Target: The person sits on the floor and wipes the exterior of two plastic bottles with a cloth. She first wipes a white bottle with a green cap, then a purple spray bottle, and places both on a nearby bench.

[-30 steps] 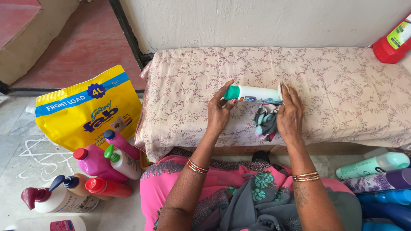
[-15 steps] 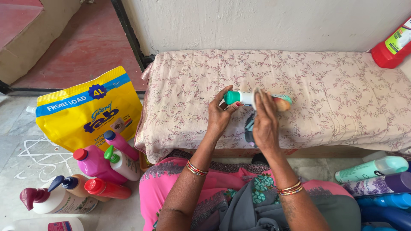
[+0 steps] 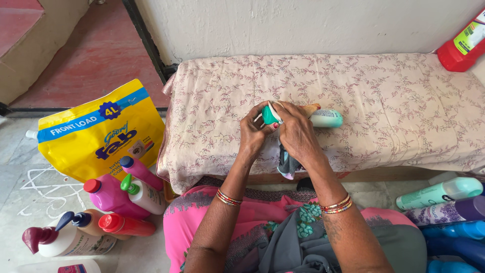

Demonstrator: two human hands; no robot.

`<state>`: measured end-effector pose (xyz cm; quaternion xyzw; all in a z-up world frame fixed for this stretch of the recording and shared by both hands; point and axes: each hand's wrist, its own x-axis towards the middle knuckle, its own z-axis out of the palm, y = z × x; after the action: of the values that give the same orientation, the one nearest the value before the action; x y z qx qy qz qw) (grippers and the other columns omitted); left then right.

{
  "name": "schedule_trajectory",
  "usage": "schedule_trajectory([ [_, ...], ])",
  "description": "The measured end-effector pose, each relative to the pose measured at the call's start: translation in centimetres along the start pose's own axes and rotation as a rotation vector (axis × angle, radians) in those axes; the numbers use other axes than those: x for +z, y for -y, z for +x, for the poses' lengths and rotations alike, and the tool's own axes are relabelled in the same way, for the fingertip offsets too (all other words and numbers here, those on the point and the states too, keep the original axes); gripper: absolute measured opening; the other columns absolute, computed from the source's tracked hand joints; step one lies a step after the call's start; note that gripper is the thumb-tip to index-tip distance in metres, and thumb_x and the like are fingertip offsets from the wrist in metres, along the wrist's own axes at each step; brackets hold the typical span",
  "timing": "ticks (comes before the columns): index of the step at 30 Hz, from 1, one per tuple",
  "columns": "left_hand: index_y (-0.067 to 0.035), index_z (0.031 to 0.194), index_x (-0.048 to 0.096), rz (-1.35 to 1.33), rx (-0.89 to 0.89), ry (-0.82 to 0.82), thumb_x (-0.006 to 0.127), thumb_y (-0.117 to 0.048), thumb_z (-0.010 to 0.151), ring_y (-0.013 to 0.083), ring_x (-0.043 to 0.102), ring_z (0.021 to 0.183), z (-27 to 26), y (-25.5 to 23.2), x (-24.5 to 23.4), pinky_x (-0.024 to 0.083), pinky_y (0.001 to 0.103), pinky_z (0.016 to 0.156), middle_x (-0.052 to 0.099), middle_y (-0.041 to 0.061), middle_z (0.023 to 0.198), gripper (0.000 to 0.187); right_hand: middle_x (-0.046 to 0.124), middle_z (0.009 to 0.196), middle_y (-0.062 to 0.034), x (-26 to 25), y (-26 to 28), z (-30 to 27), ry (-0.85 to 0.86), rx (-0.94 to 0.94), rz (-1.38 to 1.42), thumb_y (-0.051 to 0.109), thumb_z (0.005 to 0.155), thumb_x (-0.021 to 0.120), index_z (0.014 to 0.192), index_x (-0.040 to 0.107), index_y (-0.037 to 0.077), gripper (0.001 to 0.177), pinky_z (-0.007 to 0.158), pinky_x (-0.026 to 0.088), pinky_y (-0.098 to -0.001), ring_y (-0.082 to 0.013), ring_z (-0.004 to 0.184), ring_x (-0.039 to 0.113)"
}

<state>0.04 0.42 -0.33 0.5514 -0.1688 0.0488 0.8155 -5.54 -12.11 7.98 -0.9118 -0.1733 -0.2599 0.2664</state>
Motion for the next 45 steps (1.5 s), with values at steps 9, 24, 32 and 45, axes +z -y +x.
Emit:
schedule_trajectory([
  [9, 0.005, 0.137, 0.058, 0.005, -0.034, -0.025, 0.078, 0.015, 0.071, 0.0325, 0.065, 0.124, 0.0, 0.5, 0.4, 0.060, 0.040, 0.104, 0.062, 0.019, 0.139, 0.070, 0.056, 0.144, -0.0245, 1.7, -3.9, -1.7, -0.009, 0.008, -0.086, -0.015, 0.085, 0.048, 0.146, 0.053, -0.002, 0.062, 0.117, 0.039, -0.0520, -0.0391, 0.133, 0.053],
  [24, 0.003, 0.153, 0.038, -0.160, -0.176, 0.024, 0.071, 0.015, 0.077, 0.0301, 0.062, 0.125, 0.6, 0.8, -0.3, 0.058, 0.035, 0.099, 0.055, 0.021, 0.147, 0.084, 0.047, 0.152, -0.0262, -1.5, -10.9, -5.9, -0.102, 0.201, -0.227, -0.012, 0.085, 0.051, 0.151, 0.047, -0.001, 0.067, 0.119, 0.036, -0.0512, -0.0416, 0.143, 0.042],
  [32, -0.003, 0.157, 0.034, -0.264, -0.336, 0.061, 0.066, 0.006, 0.088, 0.0313, 0.065, 0.117, 0.5, 0.5, -0.5, 0.062, 0.040, 0.093, 0.057, 0.028, 0.140, 0.076, 0.037, 0.156, -0.0341, -0.1, -9.9, -7.4, -0.167, 0.188, -0.249, -0.013, 0.087, 0.049, 0.153, 0.040, -0.006, 0.067, 0.120, 0.031, -0.0538, -0.0516, 0.146, 0.035],
  [45, -0.004, 0.155, 0.039, -0.332, -0.215, 0.103, 0.070, 0.009, 0.083, 0.0283, 0.066, 0.116, 0.4, 1.6, -0.1, 0.061, 0.037, 0.099, 0.063, 0.025, 0.131, 0.080, 0.035, 0.165, -0.0209, 2.5, -2.5, -5.6, -0.117, -0.061, -0.106, -0.006, 0.095, 0.050, 0.158, 0.038, 0.000, 0.064, 0.128, 0.024, -0.0533, -0.0410, 0.154, 0.031],
])
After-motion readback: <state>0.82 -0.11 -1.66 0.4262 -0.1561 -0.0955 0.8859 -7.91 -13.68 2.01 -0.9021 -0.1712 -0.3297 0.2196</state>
